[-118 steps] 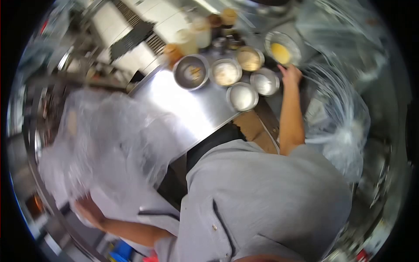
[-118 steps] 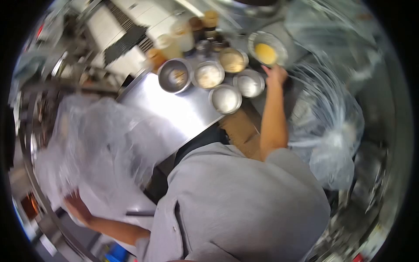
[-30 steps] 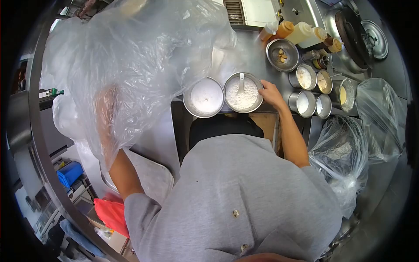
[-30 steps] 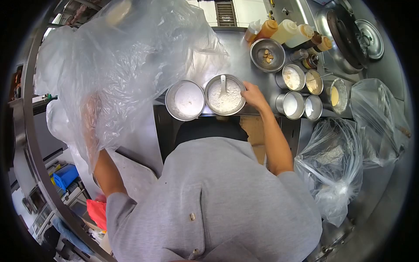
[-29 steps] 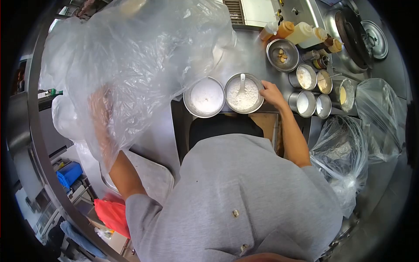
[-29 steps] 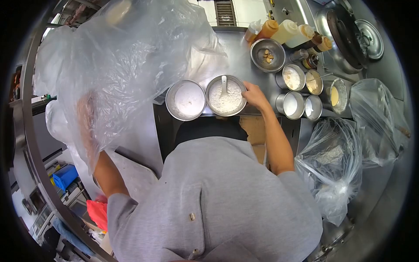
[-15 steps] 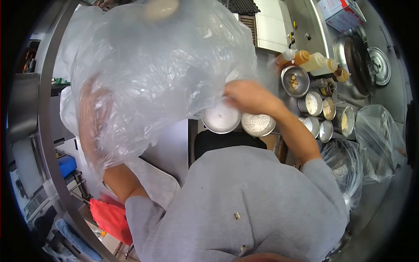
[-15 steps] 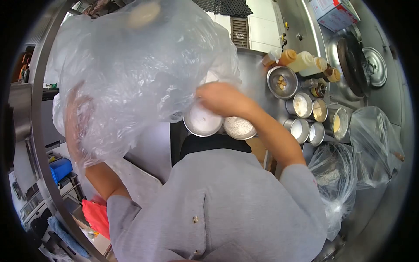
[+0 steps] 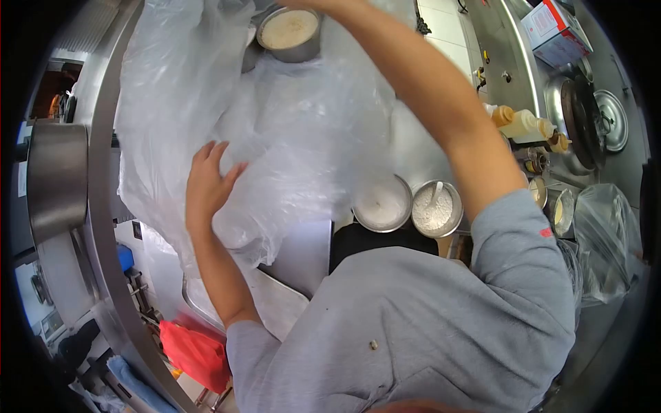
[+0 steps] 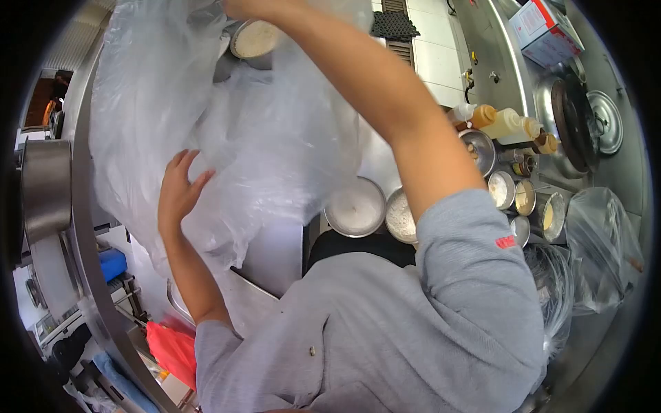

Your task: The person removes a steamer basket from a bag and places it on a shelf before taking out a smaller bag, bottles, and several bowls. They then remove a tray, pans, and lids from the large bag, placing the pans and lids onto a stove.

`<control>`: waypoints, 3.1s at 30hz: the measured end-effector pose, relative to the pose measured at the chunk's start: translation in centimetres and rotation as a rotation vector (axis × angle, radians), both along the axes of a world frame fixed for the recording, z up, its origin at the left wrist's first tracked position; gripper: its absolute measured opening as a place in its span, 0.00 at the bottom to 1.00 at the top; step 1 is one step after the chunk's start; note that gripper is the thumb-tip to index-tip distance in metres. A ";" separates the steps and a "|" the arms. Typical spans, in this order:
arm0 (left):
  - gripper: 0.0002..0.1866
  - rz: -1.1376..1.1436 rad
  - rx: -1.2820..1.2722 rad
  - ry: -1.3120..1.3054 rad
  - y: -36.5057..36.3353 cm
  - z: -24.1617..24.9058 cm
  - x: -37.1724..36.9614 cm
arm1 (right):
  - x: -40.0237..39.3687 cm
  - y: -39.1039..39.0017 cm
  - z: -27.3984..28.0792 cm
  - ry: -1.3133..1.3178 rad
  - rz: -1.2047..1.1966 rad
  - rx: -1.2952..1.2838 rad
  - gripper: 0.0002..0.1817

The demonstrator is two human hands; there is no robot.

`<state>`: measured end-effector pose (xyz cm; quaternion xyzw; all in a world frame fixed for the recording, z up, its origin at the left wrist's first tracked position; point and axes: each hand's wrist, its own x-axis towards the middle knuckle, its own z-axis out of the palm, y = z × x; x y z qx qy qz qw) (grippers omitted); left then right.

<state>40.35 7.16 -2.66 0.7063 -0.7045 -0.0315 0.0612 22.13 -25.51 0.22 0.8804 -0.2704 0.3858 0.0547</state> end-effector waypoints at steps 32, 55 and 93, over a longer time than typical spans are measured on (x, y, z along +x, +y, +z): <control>0.48 -0.346 -0.092 1.217 -6.3 4.8 -4.9 | -30.3 23.2 -5.1 -0.490 -0.005 1.664 0.10; 0.59 -0.389 -0.213 1.883 -7.8 17.0 -2.4 | -29.2 22.4 -24.5 -0.452 -0.296 1.612 0.09; 0.20 0.097 -0.004 0.168 -11.8 -11.4 1.1 | -20.4 21.4 -3.8 0.115 -0.259 1.047 0.18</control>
